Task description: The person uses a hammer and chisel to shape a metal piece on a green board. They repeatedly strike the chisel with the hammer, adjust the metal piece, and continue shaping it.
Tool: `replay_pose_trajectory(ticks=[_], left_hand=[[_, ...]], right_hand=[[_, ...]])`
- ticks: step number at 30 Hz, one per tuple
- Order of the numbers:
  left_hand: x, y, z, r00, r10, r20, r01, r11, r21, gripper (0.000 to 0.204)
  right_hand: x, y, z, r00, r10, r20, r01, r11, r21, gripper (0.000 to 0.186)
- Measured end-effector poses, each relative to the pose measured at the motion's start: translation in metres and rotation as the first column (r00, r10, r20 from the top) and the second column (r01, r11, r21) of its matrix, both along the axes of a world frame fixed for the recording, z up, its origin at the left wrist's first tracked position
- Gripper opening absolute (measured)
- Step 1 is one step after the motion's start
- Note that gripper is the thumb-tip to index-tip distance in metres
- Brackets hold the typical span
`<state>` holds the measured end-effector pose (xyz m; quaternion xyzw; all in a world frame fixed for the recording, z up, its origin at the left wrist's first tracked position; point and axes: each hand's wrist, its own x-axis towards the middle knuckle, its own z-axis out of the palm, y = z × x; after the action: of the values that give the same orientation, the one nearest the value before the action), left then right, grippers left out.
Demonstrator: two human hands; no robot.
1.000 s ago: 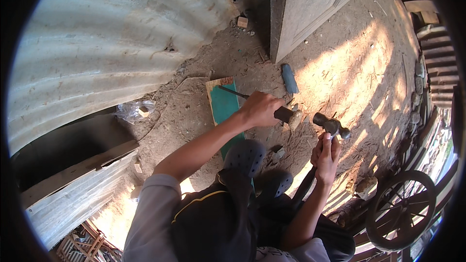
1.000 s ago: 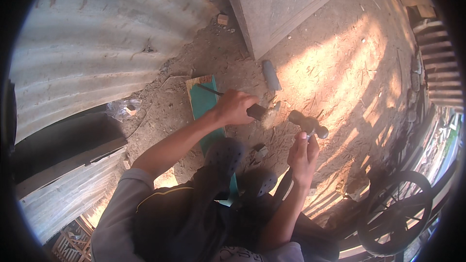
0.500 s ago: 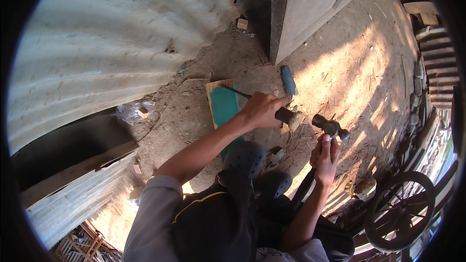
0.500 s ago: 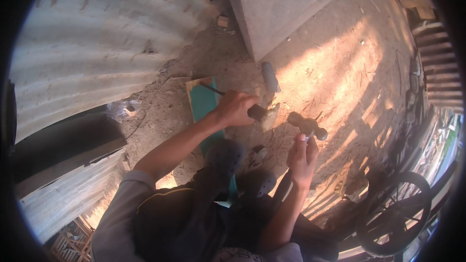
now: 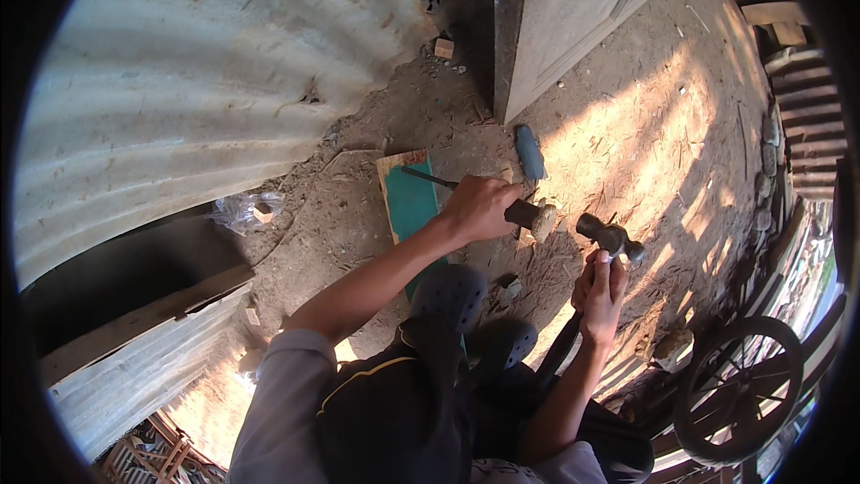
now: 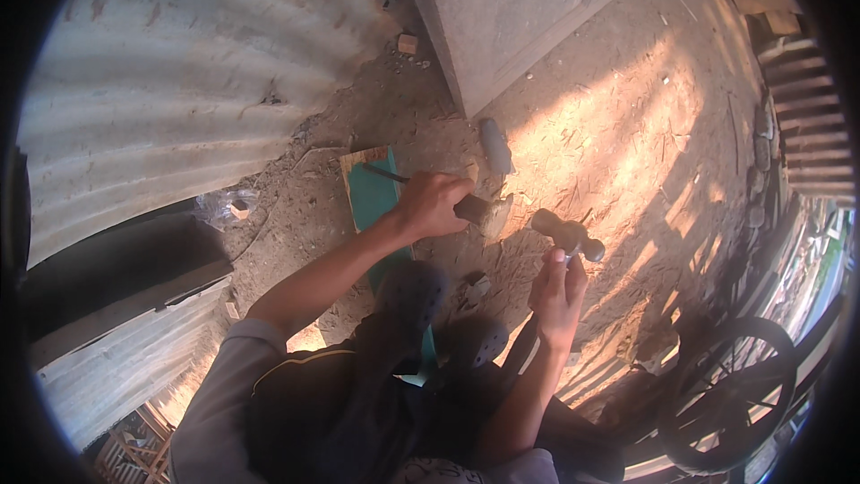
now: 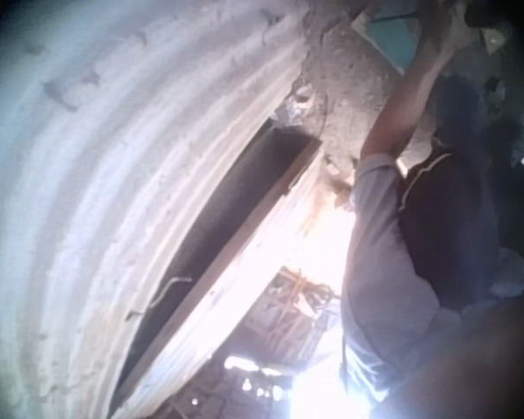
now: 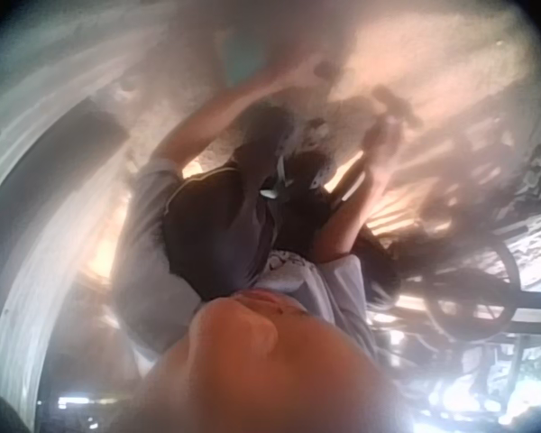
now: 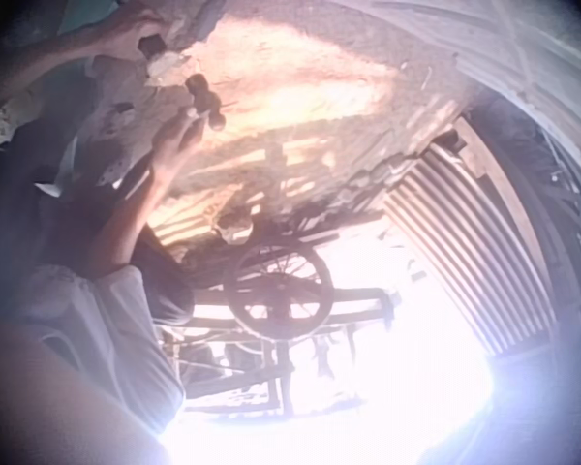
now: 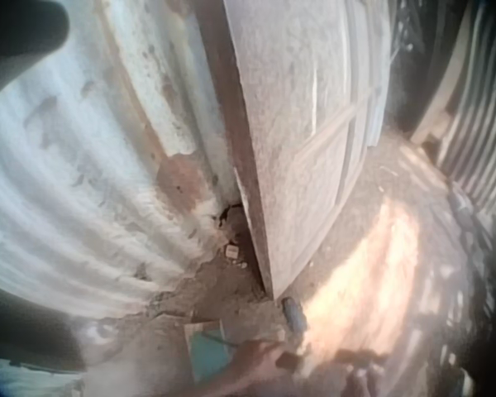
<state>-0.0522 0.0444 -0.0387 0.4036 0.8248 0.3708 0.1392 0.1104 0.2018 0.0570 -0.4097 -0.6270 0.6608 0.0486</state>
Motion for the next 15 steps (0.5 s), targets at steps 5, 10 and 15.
replay_pose_trajectory(ticks=[5,10,15], left_hand=[[-0.0023,-0.0011,0.0026,0.999,-0.012,-0.051,0.013,0.999,0.029,0.024],[-0.0055,-0.003,0.0017,0.994,-0.03,-0.101,0.037,0.997,0.065,0.023],[-0.0044,-0.0012,-0.0006,0.993,-0.014,-0.113,0.021,0.998,0.061,0.022]], right_hand=[[-0.0036,-0.004,0.0051,1.0,-0.007,0.026,0.007,1.0,-0.014,0.03],[-0.0014,-0.0036,0.0015,1.0,0.001,0.002,-0.001,1.0,-0.031,0.027],[-0.0041,-0.0039,0.0076,1.0,-0.013,0.022,0.014,1.0,-0.025,0.031]])
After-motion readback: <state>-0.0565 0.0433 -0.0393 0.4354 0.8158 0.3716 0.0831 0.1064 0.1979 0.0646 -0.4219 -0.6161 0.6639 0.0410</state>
